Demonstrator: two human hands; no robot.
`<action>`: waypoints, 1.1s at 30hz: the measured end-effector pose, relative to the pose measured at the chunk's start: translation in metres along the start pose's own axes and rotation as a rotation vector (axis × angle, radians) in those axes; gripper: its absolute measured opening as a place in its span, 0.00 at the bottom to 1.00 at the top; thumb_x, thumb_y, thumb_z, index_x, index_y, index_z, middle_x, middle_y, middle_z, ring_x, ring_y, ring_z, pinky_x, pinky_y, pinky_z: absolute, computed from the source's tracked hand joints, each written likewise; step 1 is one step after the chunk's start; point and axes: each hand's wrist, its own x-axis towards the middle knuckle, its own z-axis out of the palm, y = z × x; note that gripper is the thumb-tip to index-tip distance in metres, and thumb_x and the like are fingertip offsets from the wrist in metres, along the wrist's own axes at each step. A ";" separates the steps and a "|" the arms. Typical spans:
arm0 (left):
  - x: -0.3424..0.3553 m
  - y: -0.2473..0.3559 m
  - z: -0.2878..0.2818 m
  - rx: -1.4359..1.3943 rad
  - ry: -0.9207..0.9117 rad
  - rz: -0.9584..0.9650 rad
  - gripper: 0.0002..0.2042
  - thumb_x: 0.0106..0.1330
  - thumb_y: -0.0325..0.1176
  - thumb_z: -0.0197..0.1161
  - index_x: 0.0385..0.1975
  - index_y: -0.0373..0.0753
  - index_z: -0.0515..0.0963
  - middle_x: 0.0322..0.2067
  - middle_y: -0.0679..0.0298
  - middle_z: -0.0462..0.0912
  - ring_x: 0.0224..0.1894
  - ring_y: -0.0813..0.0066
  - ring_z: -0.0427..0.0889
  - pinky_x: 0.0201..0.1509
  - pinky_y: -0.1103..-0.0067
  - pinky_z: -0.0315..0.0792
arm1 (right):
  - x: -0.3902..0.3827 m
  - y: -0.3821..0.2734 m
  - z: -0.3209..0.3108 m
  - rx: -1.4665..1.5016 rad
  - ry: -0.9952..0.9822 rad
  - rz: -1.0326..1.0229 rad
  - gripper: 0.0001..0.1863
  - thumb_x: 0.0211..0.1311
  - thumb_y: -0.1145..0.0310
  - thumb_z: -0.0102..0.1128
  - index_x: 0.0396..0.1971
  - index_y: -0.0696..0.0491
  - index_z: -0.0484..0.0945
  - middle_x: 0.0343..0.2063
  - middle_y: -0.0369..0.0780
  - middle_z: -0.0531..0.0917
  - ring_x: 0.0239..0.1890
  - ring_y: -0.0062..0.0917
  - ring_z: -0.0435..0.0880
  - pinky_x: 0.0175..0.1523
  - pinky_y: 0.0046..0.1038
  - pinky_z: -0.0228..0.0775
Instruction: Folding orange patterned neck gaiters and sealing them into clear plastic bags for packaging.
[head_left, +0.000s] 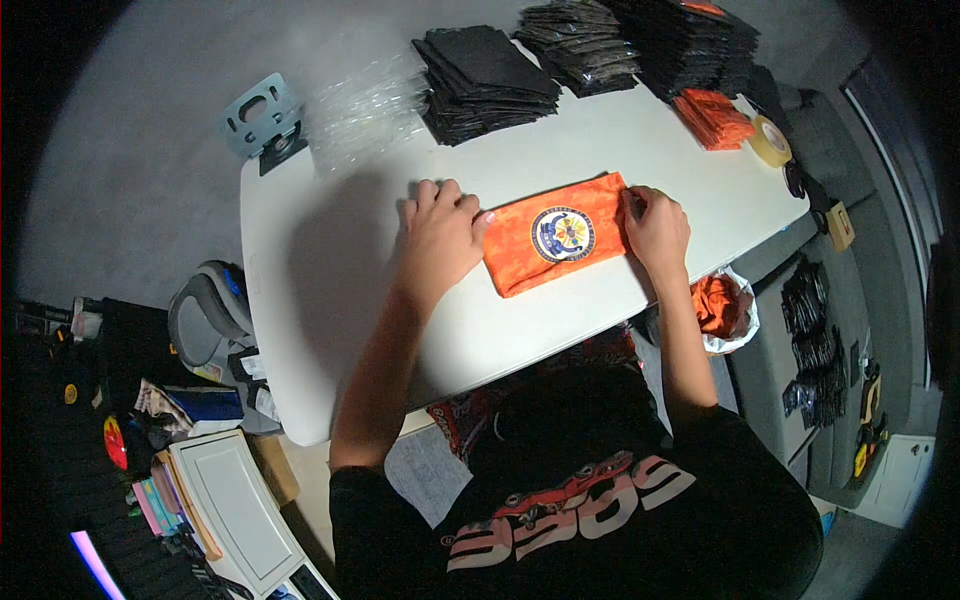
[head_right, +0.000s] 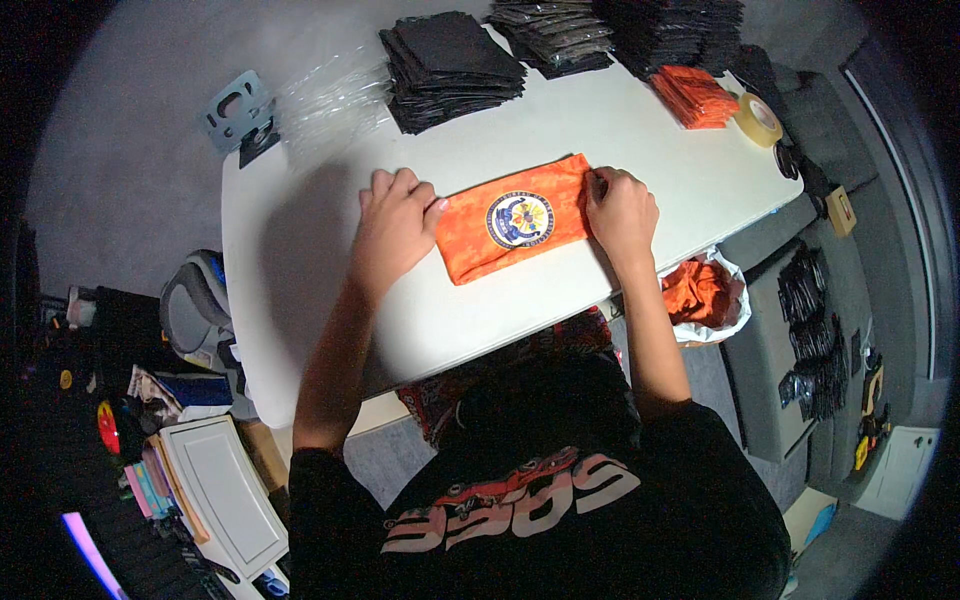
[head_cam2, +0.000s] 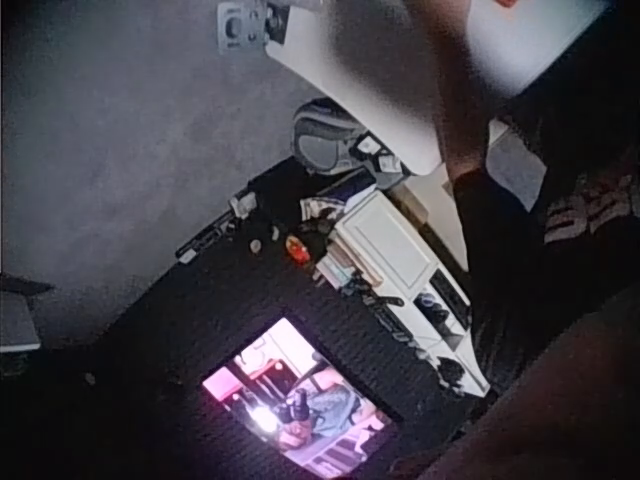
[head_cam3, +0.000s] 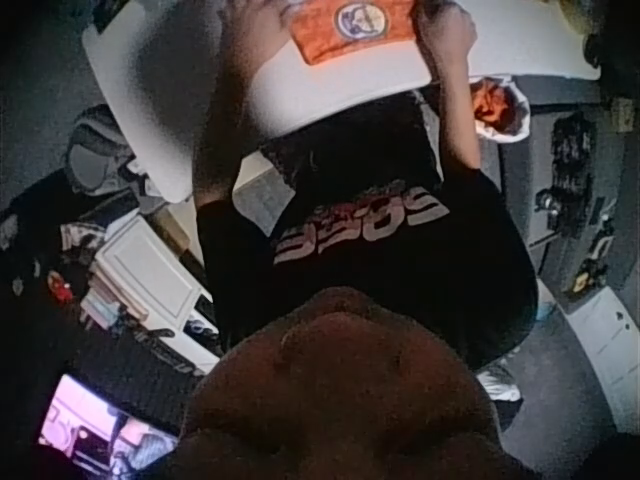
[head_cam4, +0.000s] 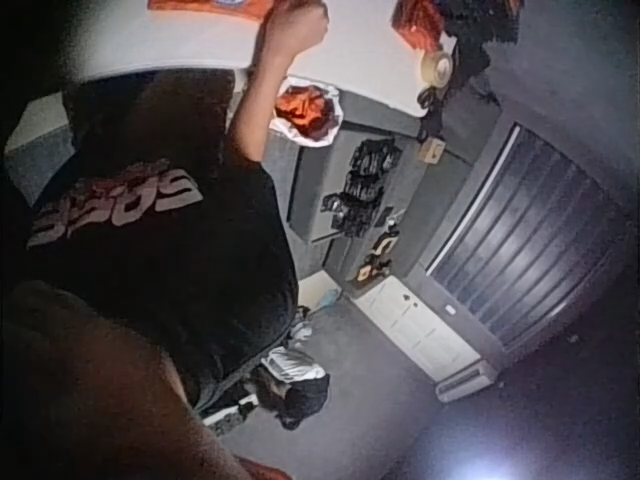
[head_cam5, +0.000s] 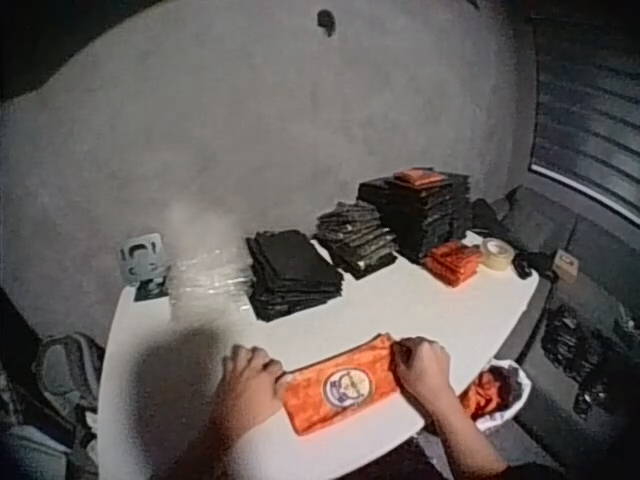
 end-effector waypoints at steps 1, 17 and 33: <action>0.000 0.001 -0.001 0.010 -0.012 0.005 0.10 0.71 0.39 0.64 0.41 0.39 0.83 0.45 0.59 0.77 0.55 0.57 0.72 0.59 0.60 0.67 | 0.000 -0.001 0.000 -0.029 -0.016 0.006 0.13 0.66 0.60 0.63 0.42 0.51 0.89 0.38 0.51 0.88 0.40 0.52 0.87 0.46 0.47 0.80; -0.034 0.064 0.019 -0.111 -0.175 0.100 0.32 0.80 0.48 0.50 0.73 0.27 0.62 0.77 0.43 0.55 0.81 0.46 0.52 0.82 0.56 0.49 | -0.011 -0.023 0.023 0.056 -0.418 -0.746 0.33 0.78 0.51 0.48 0.74 0.56 0.65 0.76 0.48 0.63 0.80 0.49 0.53 0.81 0.51 0.46; -0.025 0.066 0.004 -0.026 -0.326 0.020 0.37 0.79 0.52 0.52 0.75 0.26 0.58 0.78 0.42 0.54 0.81 0.46 0.50 0.83 0.57 0.46 | 0.015 -0.005 0.001 0.002 -0.374 -0.718 0.41 0.72 0.39 0.54 0.74 0.52 0.66 0.75 0.49 0.65 0.78 0.52 0.58 0.81 0.55 0.43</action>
